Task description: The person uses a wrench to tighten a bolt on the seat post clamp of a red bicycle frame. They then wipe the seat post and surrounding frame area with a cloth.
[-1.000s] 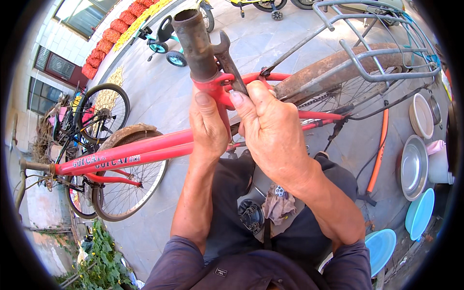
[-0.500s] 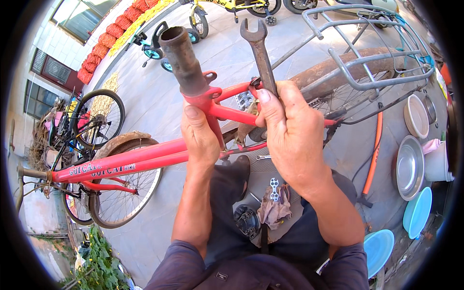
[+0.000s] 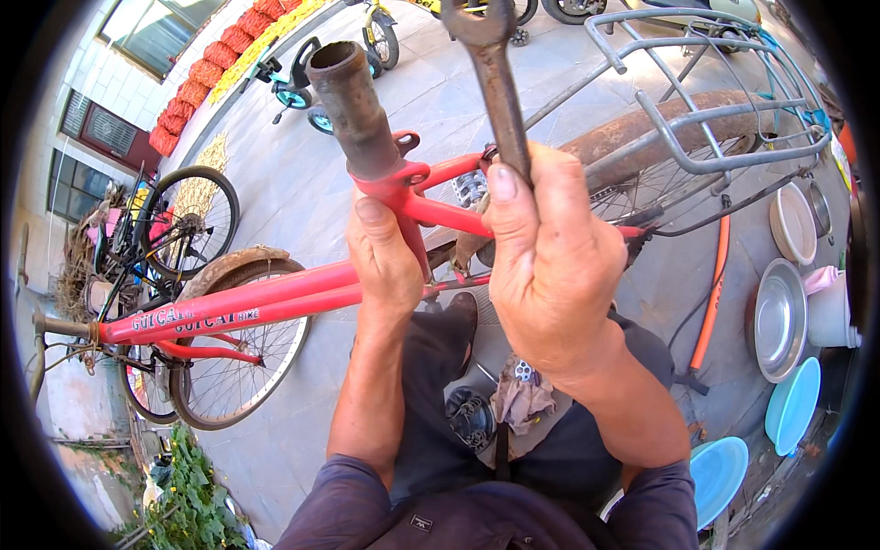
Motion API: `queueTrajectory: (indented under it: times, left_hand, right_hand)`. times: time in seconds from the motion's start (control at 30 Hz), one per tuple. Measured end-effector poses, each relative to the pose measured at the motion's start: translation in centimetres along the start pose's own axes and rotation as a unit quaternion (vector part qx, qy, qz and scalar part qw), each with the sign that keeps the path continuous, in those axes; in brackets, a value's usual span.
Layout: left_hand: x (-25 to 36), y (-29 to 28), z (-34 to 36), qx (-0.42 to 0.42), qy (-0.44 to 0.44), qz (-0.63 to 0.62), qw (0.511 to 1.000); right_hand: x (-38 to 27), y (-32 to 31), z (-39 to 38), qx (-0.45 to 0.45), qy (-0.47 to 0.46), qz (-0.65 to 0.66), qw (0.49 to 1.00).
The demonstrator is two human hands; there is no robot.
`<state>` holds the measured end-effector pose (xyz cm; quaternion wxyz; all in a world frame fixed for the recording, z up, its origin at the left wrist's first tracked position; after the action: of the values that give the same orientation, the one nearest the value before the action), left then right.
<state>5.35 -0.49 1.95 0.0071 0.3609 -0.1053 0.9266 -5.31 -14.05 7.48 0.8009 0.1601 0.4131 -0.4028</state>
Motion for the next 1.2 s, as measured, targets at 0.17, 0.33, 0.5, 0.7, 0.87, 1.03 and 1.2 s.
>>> queueTrajectory:
  times: [0.17,0.33,0.5,0.7,0.87,1.03,1.2]
  left_hand:
    - [0.3,-0.6,-0.5,-0.011,-0.036,0.027,0.999]
    - [-0.1,-0.5,-0.6,-0.017,-0.052,0.019,0.998]
    - [0.2,-0.5,-0.6,-0.022,-0.03,-0.019,0.999]
    - [0.2,-0.2,-0.3,0.012,-0.007,-0.007,1.0]
    - [0.2,-0.1,-0.3,0.013,-0.006,-0.04,0.999]
    - [0.6,-0.1,-0.6,-0.023,-0.014,-0.043,0.999]
    - [-2.3,-0.1,-2.4,-0.052,-0.053,-0.101,0.992]
  right_hand:
    - [1.8,0.9,0.5,-0.12,0.014,-0.127,0.985]
    - [1.3,0.8,0.3,-0.125,-0.01,-0.082,0.989]
    - [0.6,0.6,0.3,-0.044,-0.04,-0.001,0.998]
    - [0.8,0.6,0.2,-0.076,0.016,-0.032,0.996]
    - [1.6,1.0,0.0,-0.129,0.089,-0.018,0.987]
    - [1.6,0.0,-0.1,-0.129,0.157,0.078,0.976]
    - [-2.5,-2.8,0.7,-0.089,0.017,-0.015,0.996]
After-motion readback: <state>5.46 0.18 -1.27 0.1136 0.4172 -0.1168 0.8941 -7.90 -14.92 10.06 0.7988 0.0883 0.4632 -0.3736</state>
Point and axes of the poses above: each hand's wrist, its own z-axis towards the middle knuckle, its own y-axis out of the palm, x = y × z, the point moved 6 cm from there along z, towards the middle knuckle, and after that the axes turned 11 degrees about y, right-handed, at the moved point
